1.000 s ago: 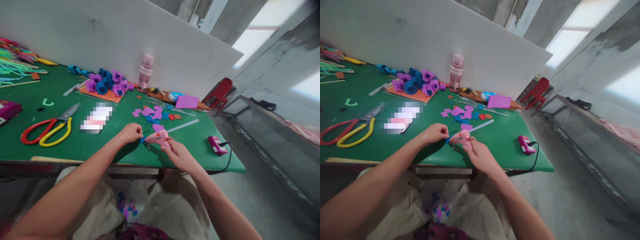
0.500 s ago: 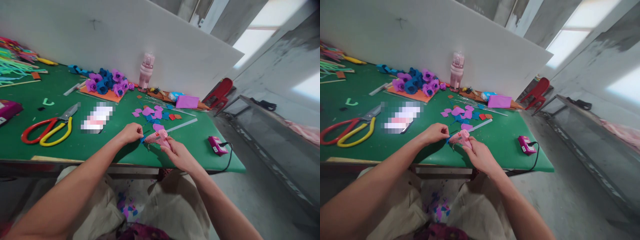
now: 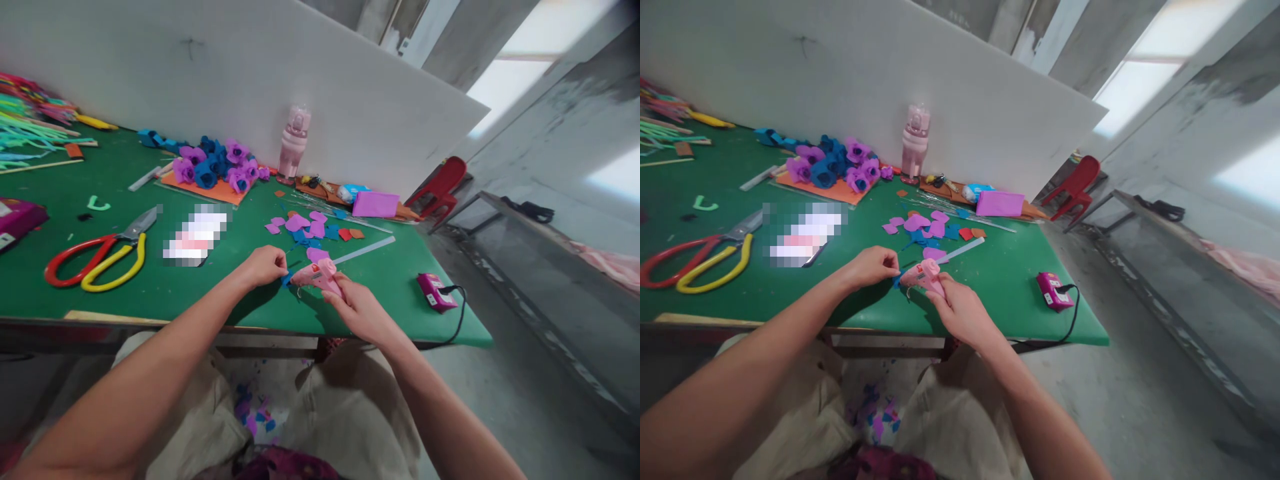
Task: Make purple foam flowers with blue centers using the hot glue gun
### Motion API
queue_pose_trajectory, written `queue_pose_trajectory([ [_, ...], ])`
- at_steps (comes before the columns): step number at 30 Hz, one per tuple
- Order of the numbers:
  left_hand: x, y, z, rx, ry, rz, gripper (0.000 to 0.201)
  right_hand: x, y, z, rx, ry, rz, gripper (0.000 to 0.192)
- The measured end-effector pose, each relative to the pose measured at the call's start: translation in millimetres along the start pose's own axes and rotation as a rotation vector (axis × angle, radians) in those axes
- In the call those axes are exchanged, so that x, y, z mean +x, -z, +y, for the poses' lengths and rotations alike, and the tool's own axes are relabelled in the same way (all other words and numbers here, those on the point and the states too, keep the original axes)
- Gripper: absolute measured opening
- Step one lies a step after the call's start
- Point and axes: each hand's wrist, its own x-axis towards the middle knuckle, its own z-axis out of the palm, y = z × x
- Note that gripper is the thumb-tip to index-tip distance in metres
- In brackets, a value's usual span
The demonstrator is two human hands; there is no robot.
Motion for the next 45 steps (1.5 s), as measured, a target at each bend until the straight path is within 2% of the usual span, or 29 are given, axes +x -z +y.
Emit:
queue_pose_trajectory([
  [45,-2.7,1.3,2.8,-0.005,0.006,0.003,0.006,-0.4,12.2,3.6,-0.028,-0.039,-0.006,0.025],
])
